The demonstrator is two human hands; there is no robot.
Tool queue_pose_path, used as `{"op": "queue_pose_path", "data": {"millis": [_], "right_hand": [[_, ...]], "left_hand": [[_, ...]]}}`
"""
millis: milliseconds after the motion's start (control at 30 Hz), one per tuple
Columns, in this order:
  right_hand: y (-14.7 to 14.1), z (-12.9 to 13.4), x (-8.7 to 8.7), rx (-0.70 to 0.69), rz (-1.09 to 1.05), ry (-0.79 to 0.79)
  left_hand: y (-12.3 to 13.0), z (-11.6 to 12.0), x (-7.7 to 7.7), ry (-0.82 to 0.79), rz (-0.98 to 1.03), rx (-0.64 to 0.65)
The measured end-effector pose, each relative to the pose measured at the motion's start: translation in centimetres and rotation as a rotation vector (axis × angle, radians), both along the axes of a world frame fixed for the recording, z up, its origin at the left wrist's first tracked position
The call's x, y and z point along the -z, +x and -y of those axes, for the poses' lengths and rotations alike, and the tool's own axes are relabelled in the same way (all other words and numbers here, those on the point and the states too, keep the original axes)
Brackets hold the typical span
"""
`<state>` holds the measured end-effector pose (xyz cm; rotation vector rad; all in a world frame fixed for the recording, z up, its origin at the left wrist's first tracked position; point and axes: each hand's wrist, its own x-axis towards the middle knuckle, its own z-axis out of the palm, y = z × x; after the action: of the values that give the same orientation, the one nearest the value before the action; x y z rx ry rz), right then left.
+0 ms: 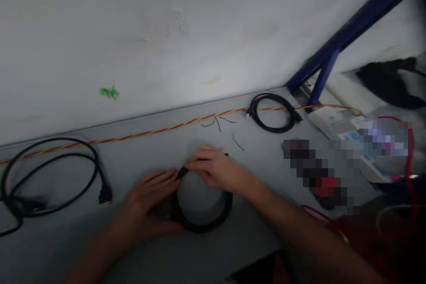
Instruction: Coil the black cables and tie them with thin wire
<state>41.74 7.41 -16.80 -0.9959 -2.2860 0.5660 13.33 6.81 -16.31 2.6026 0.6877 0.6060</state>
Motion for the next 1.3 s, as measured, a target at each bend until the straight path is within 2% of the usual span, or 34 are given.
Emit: {"op": "queue_pose_path", "data": {"millis": [100,200,267,433,500,600,667,800,967,1100,1200,1300], "right_hand": [[0.1,-0.1,-0.1,0.000,0.028,0.000],[-0.4,0.5,-0.6,0.097,0.181,0.073],[-1.2,1.4,-1.0,0.250,0.296,0.110],[-2.9,3.7,-1.8,0.876,0.408,0.073],[-3.1,4.5,-1.8,0.993,0.447,0.037],[-3.2,5.6,-1.5,1.066,0.471,-0.033],[-3.3,6.4,-1.0,1.061,0.436,-0.058],[-3.3,7.1,-0.2,0.967,0.345,-0.035],[-2.0,5.5,0.1,0.765,0.252,-0.036],[-0.8,4.0,0.3,0.619,0.157,-0.018],[-1.1,3.6,0.3,0.493,0.121,0.018],[-2.5,3.5,0.1,0.374,0.110,0.054]], "left_hand": [[0.3,0.1,-0.2,0.007,0.043,0.013],[0.5,0.4,-0.4,0.038,0.041,0.027],[0.9,0.8,-0.4,0.082,0.050,0.030],[2.6,3.3,0.1,0.211,0.096,-0.078],[3.3,4.3,0.3,0.233,0.118,-0.126],[3.9,5.3,0.6,0.247,0.141,-0.175],[4.0,5.5,0.7,0.248,0.150,-0.192],[3.6,5.2,0.8,0.230,0.138,-0.168],[2.9,4.2,0.3,0.191,0.093,-0.121],[2.7,3.7,-0.3,0.228,0.051,-0.157],[2.8,3.2,-0.7,0.288,0.004,-0.181],[2.8,2.8,-1.2,0.270,-0.112,-0.114]]}}
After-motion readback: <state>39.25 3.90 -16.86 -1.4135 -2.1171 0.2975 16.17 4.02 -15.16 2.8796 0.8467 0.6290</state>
